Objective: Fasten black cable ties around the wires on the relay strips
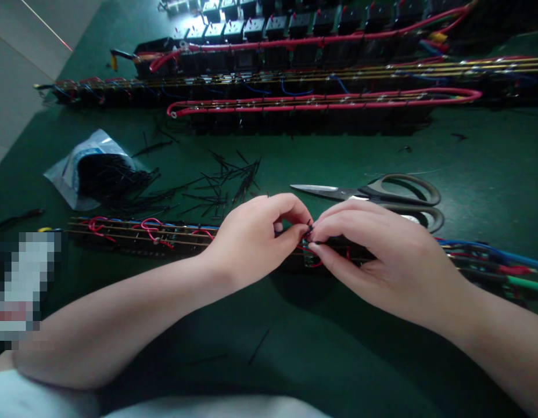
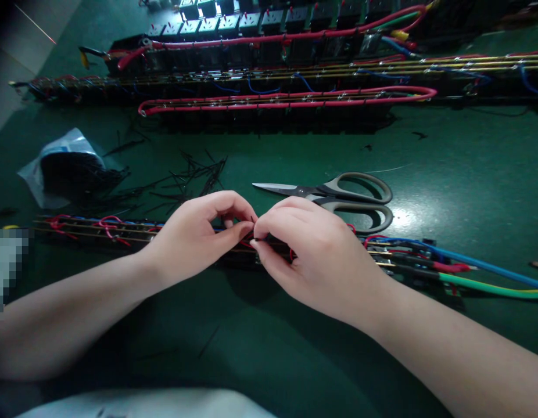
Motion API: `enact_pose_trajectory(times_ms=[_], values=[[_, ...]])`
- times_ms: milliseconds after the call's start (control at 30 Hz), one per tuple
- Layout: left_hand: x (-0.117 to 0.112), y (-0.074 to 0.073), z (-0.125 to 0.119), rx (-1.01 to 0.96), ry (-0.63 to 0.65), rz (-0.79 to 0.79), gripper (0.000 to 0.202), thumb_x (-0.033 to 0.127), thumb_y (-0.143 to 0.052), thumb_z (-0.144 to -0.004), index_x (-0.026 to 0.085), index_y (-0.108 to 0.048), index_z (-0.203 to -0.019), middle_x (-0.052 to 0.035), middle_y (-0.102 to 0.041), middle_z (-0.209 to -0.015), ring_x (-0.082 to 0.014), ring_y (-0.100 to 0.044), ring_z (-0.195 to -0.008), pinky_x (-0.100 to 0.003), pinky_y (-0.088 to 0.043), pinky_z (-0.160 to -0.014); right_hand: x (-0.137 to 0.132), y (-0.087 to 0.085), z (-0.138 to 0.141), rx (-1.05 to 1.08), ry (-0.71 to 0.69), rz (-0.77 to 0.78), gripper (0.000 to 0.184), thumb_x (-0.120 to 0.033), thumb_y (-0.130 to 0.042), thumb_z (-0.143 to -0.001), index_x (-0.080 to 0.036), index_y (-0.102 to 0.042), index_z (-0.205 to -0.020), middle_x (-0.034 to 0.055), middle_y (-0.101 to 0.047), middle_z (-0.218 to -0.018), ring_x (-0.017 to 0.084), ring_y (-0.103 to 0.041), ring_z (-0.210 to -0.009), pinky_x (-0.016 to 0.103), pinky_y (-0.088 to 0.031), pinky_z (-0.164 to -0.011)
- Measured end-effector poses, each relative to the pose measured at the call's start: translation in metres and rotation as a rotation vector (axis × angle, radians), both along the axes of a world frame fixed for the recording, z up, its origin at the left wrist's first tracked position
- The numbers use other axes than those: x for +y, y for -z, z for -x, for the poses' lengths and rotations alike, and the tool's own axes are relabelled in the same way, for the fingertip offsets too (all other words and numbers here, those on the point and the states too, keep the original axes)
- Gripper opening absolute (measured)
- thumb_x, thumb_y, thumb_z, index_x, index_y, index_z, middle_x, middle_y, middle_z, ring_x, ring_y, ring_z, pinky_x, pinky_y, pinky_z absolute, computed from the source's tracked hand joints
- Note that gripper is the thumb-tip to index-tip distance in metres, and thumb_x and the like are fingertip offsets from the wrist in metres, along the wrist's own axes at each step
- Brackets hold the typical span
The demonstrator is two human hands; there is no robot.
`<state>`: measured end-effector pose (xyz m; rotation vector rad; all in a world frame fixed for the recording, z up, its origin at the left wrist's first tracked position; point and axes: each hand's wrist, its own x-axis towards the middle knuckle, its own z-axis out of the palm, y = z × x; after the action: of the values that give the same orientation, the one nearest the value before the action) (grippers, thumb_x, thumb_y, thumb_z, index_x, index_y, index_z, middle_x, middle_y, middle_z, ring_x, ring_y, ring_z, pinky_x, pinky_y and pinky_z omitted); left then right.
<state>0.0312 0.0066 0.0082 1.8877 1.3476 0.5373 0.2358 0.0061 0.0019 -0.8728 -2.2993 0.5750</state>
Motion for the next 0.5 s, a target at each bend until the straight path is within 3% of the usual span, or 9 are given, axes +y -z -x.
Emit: enact_pose_trajectory(times_ms=[267,500], values=[[-0.0045,-0.0002,-0.0003,0.145,0.068,-0.236,0.020,0.015,-0.054,-0.092,0.024,-0.072,-0.091,0.0032,-0.077,-0.090,-0.0166,-0.062,-0.081,-0.033,-0.046,-0.079,0.0010,-0.0001,-0.0019,0.017,0.080,0.027,0.009,-0.016,-0.065,-0.092,-0.024,-0.067,-0.094,0.0033,-0.074,-0.088,0.022,-0.069,-0.084,0.038,-0.058,-0.074],[-0.0078,0.0046,-0.0011,0.178,0.072,-0.310,0.019,0.016,-0.054,-0.093,0.023,-0.072,-0.092,0.0027,-0.077,-0.087,-0.0179,-0.062,-0.080,-0.034,-0.044,-0.079,0.0032,-0.0009,-0.0021,0.033,0.070,0.019,0.005,-0.016,-0.068,-0.092,-0.020,-0.068,-0.091,0.0035,-0.074,-0.086,0.019,-0.068,-0.083,0.035,-0.058,-0.072]])
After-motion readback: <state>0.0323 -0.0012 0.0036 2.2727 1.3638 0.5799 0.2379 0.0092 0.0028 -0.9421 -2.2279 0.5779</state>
